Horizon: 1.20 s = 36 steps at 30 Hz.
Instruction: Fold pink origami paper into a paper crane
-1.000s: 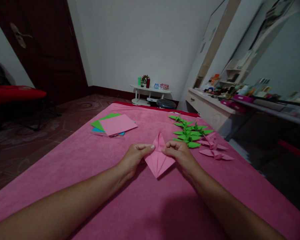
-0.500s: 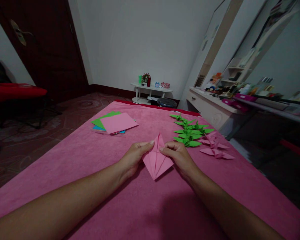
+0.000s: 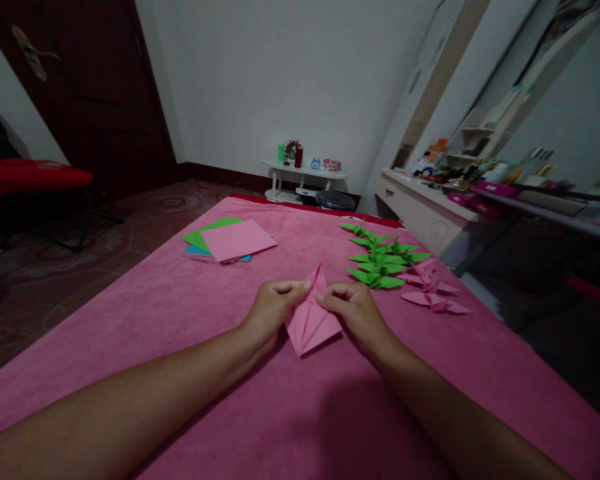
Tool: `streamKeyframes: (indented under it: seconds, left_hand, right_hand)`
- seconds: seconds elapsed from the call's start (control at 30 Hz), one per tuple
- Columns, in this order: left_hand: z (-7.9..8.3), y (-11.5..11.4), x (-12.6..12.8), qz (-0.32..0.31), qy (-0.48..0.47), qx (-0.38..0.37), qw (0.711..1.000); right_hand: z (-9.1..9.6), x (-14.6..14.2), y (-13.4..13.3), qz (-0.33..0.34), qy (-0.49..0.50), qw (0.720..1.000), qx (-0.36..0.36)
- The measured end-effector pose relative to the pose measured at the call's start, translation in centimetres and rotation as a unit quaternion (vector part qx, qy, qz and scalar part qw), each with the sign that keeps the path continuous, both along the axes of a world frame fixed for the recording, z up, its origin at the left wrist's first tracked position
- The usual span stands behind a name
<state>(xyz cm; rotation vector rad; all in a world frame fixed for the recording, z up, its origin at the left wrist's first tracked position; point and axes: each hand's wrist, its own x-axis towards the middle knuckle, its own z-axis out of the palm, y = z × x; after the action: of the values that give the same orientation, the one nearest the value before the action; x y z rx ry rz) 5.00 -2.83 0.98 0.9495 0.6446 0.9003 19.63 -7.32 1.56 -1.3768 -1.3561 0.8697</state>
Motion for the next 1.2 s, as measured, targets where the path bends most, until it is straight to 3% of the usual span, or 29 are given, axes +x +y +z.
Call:
streamKeyframes:
  seconds: [0.2, 0.57, 0.87, 0.97, 1.2]
  left_hand:
    - [-0.3, 0.0, 0.1, 0.021, 0.018, 0.032, 0.999]
    - [-0.2, 1.1, -0.3, -0.054, 0.054, -0.005, 0.997]
    - [0.4, 2.4, -1.2, -0.163, 0.065, -0.066, 0.982]
    - [0.1, 2.9, -1.6, -0.210, 0.089, -0.043, 0.973]
    - [-0.6, 2.3, -1.1, -0.114, 0.136, 0.045, 0.983]
  right_hand:
    - [0.1, -0.3, 0.0, -0.010, -0.006, 1.000, -0.002]
    - [-0.3, 0.3, 0.3, 0.023, 0.003, 1.000, 0.010]
    - [-0.1, 0.8, 0.2, 0.045, -0.010, 0.999, 0.011]
    - [-0.2, 0.9, 0.2, 0.057, -0.020, 0.998, 0.007]
    - [-0.3, 0.8, 0.2, 0.045, -0.047, 0.998, 0.000]
